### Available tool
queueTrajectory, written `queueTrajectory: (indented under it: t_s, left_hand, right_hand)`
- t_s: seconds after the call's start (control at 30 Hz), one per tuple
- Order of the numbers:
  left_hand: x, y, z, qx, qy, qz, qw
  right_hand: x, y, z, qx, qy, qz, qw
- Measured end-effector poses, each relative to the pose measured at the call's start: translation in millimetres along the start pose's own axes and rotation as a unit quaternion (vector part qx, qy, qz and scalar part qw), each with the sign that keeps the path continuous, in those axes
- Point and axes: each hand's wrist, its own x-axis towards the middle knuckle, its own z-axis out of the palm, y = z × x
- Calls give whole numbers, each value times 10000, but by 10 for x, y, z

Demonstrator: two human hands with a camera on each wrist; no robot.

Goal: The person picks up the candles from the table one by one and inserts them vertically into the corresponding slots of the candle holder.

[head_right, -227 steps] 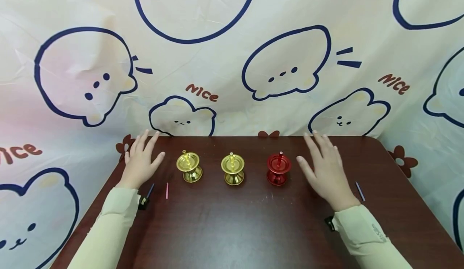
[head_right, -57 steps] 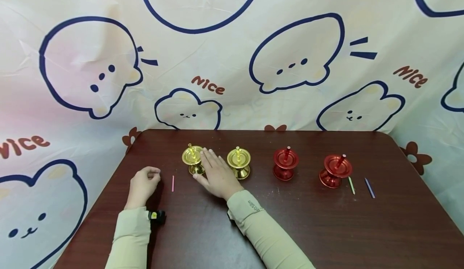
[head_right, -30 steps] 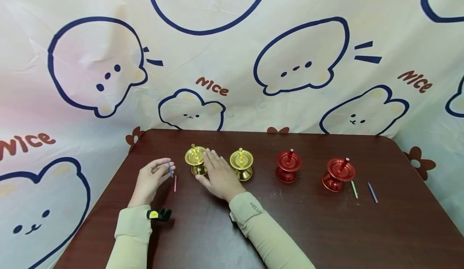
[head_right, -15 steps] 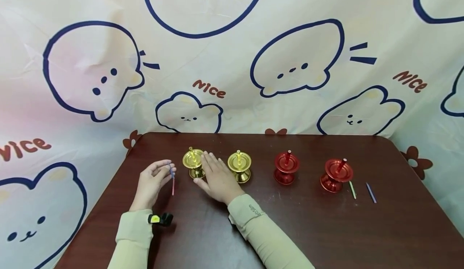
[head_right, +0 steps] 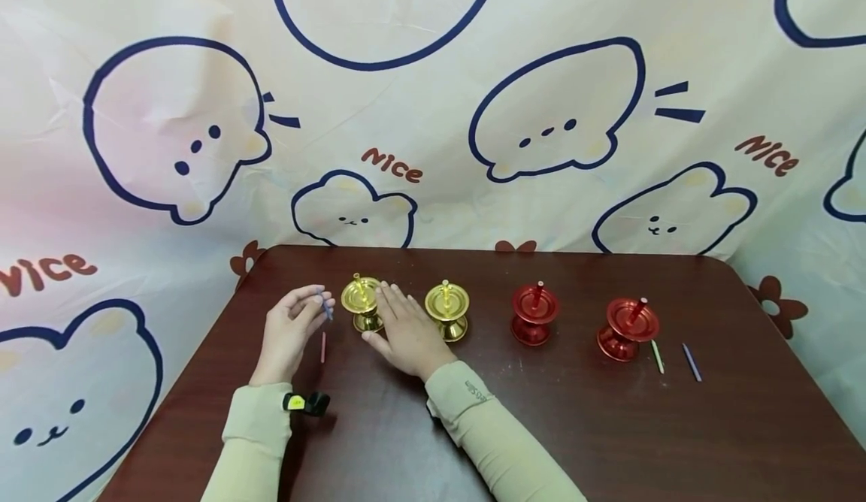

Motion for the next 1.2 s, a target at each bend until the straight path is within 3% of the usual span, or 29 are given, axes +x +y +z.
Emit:
queueTrajectory:
  t_s: [0.63, 1.2]
  left_hand:
    - [84, 201, 158, -71, -331, 533, 9980]
    - [184, 377, 303, 215, -594, 1063, 9923]
  right_hand:
    - [1, -13, -7, 76, 9, 0, 10000]
    - [12, -12, 6, 0, 15, 57, 10000]
